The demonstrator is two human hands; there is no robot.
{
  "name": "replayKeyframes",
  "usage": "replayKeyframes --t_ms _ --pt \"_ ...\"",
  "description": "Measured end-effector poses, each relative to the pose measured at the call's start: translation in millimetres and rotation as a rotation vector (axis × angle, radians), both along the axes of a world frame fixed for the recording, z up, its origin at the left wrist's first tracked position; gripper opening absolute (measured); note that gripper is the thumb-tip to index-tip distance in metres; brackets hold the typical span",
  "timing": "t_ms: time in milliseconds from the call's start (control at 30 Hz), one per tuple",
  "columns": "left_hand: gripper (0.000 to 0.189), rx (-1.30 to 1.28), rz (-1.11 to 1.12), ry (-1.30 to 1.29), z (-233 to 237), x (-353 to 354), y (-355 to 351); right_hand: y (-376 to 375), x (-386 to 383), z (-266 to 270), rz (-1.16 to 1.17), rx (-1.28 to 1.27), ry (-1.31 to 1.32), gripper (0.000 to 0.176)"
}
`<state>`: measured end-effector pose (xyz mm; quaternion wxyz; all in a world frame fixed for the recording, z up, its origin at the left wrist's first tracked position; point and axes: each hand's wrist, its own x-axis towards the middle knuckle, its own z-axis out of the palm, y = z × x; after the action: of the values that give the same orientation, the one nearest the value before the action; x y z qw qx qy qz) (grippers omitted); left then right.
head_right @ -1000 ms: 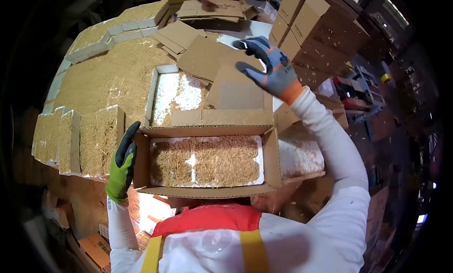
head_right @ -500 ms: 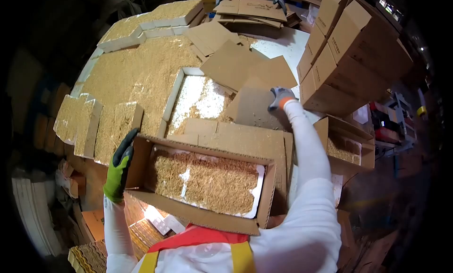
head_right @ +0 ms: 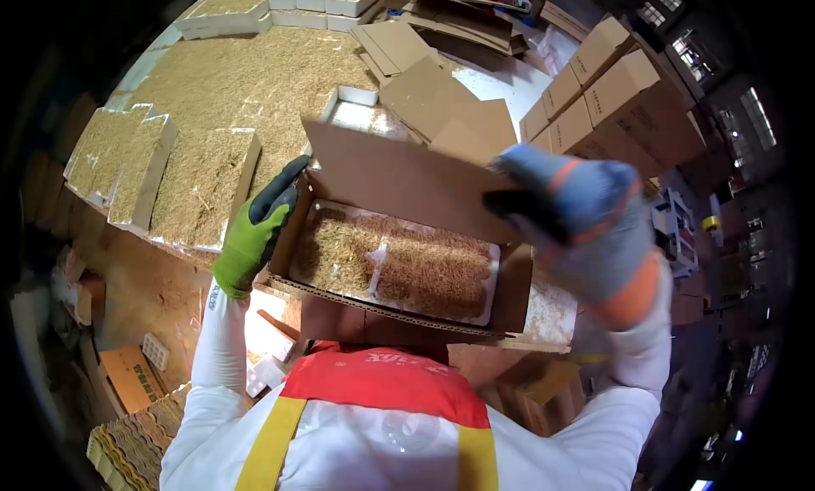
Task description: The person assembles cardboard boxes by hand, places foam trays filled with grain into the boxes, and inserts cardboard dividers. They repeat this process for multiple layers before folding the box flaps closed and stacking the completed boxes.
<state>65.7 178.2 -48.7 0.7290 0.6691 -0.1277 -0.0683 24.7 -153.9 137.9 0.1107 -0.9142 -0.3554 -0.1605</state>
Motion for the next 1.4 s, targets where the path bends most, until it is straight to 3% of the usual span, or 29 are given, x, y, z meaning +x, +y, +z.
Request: replayKeyframes --t_ms 33,133,167,267,367,467,600,633,667,700,800,933,1000,1067,1100,1200,1233,1300,1367,1400 --pt "0.054 0.005 0.019 0.031 0.1 -2.0 -0.3 18.3 1.4 -15.0 -0.027 -0.178 -0.102 0.038" --pt "0.052 -0.069 -0.004 0.008 -11.6 -1.3 0.8 43.2 9.7 -61.2 -0.119 -0.201 -0.089 0.024" --pt "0.052 -0.008 0.015 0.003 -7.6 -1.2 1.7 38.4 20.0 -71.7 -0.033 -0.038 -0.185 0.022" --pt "0.06 -0.002 -0.079 0.025 -2.0 -0.5 5.2 21.1 39.9 -74.2 0.039 -0.04 -0.167 0.021" --pt "0.059 0.024 -0.092 0.111 -1.7 2.2 6.7 18.4 54.1 -77.1 0.101 -0.151 -0.274 0.033" --pt "0.057 0.029 -0.071 0.08 -2.6 2.3 6.1 48.8 45.3 -92.8 -0.111 -0.373 0.113 0.028" --pt "0.052 0.069 -0.012 0.011 -7.9 5.0 7.4 29.3 57.3 -104.5 0.033 -0.012 0.147 0.022" --pt "0.049 0.043 -0.007 0.071 -7.5 4.3 6.0 31.9 52.5 -98.4 -0.043 -0.174 0.144 0.024" --pt "0.048 0.019 -0.003 0.128 -8.2 4.4 4.7 31.6 47.1 -104.0 -0.047 -0.168 0.136 0.024" --pt "0.058 -0.036 -0.076 0.172 -12.3 6.7 6.4 30.8 45.1 -111.8 -0.047 -0.164 0.125 0.024" --pt "0.057 -0.022 -0.063 -0.016 -10.5 4.3 4.4 28.8 44.8 -113.5 -0.035 -0.143 0.113 0.019" --pt "0.056 0.021 -0.054 -0.023 -10.2 3.5 6.6 38.6 22.6 -108.0 0.014 -0.152 0.143 0.015" --pt "0.053 0.099 -0.016 -0.045 -6.6 -2.5 5.7 60.1 -11.2 -99.9 0.024 -0.396 0.454 0.013" --pt "0.051 0.114 -0.012 -0.046 -6.6 -9.3 3.0 57.9 -21.5 -126.7 0.153 -0.364 0.497 0.017" --pt "0.054 0.104 -0.047 -0.051 -14.5 -9.6 6.8 52.4 -13.6 -134.3 0.054 -0.161 0.687 0.021" --pt "0.056 -0.222 0.003 0.141 -23.6 -13.9 16.6 68.2 -0.9 -143.9 0.03 -0.463 0.571 0.027" --pt "0.068 -0.125 -0.103 0.038 -59.6 -6.4 31.1 69.8 1.1 -145.8 0.074 -0.437 0.551 0.03" --pt "0.087 0.019 -0.237 0.274 -72.5 -11.2 24.9 71.8 1.9 -148.7 0.073 -0.43 0.566 0.031" --pt "0.089 0.129 -0.251 0.607 -41.8 -9.4 -0.1 62.1 -0.9 -148.4 0.1 -0.411 0.487 0.031" --pt "0.069 0.145 -0.276 0.556 -30.0 -4.8 -6.5 54.7 -1.1 -143.5 0.114 -0.193 0.544 0.027"
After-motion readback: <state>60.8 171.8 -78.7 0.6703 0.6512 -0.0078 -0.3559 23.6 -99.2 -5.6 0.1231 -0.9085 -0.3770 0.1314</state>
